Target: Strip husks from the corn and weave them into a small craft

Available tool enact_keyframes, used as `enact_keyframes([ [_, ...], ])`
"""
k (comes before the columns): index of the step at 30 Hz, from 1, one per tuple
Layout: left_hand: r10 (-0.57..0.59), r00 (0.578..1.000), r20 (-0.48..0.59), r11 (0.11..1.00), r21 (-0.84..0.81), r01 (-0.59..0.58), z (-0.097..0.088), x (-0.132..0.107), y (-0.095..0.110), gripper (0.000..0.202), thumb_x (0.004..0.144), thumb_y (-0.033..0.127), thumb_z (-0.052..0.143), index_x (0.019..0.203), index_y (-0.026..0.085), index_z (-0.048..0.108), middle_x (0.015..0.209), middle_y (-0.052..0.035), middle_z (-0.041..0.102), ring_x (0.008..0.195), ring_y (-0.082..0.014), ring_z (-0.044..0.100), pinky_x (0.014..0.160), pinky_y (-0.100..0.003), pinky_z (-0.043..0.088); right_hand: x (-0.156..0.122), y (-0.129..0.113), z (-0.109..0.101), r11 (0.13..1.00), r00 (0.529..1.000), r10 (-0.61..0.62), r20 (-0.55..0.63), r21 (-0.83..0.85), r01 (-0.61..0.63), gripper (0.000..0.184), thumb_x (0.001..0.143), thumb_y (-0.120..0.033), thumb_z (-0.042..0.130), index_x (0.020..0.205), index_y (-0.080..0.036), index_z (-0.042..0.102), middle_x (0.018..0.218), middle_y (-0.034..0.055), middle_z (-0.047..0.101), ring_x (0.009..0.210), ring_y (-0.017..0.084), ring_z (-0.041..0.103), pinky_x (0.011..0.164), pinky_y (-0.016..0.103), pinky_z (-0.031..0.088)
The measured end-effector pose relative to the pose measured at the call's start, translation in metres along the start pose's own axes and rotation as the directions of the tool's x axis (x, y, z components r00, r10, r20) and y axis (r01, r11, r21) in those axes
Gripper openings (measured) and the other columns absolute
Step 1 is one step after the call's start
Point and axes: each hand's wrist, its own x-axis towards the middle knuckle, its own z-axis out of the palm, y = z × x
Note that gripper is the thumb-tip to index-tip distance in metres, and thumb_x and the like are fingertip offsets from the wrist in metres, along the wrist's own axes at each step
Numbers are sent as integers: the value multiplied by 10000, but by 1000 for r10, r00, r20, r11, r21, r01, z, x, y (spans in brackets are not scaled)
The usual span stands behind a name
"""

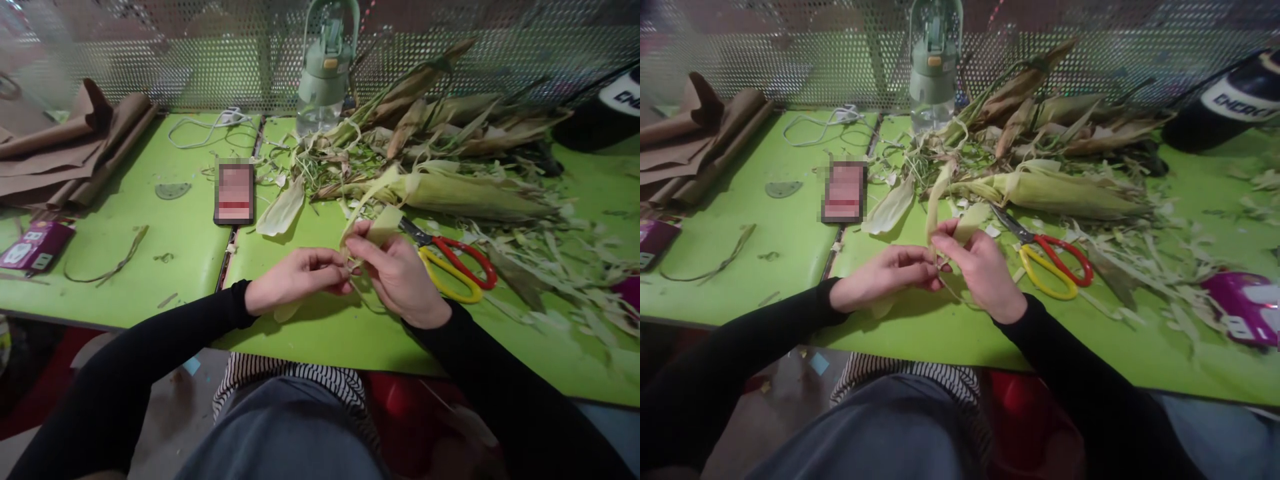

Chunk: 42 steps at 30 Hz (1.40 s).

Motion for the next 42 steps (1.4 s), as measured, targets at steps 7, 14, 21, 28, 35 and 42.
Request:
enact_keyframes([
  [7,-22,999,-47,997,-73,18,4,-1,-1,152,890,251,668,847,107,690,790,-46,732,755,-100,663,846,-264,528,1,3,-2,999,999,-33,-9,-32,32,226,854,-406,701,843,-214,581,634,-52,528,549,98,486,508,237,429],
  [14,-21,1000,-19,992,-125,18,3,6,-16,241,774,300,822,844,93,721,817,-57,751,777,-121,679,877,-311,544,-8,-3,5,986,999,4,35,-167,2,178,882,-381,666,876,-219,593,613,-61,528,515,90,490,474,227,424],
  [21,-38,999,-16,976,-213,34,6,6,-15,251,791,321,810,885,99,740,857,-78,774,778,-126,697,877,-304,551,0,-4,0,993,997,58,48,-102,-53,300,840,-497,705,890,-217,610,653,-46,551,482,85,484,408,215,394],
  [28,-21,996,-84,943,-333,-8,4,6,-8,246,864,313,689,936,84,742,1006,-150,779,959,-223,736,933,-380,554,10,0,-25,976,999,-48,10,-212,49,399,846,-590,667,935,-201,677,891,38,662,732,150,598,669,287,502],
  [35,37,961,-273,915,-378,-143,-5,8,1,170,876,273,716,935,115,732,887,-76,784,809,-140,721,883,-304,556,2,-3,-34,323,759,-623,188,-822,469,59,917,-287,629,908,-235,656,865,52,652,775,205,582,685,354,476],
  [42,48,945,-324,917,-361,-170,-9,13,-2,128,884,225,705,961,123,709,918,-56,762,864,-133,704,861,-285,540,-1,13,-18,9,591,-499,634,-677,736,174,952,-197,571,1028,-266,711,962,59,722,869,212,642,747,364,507],
])
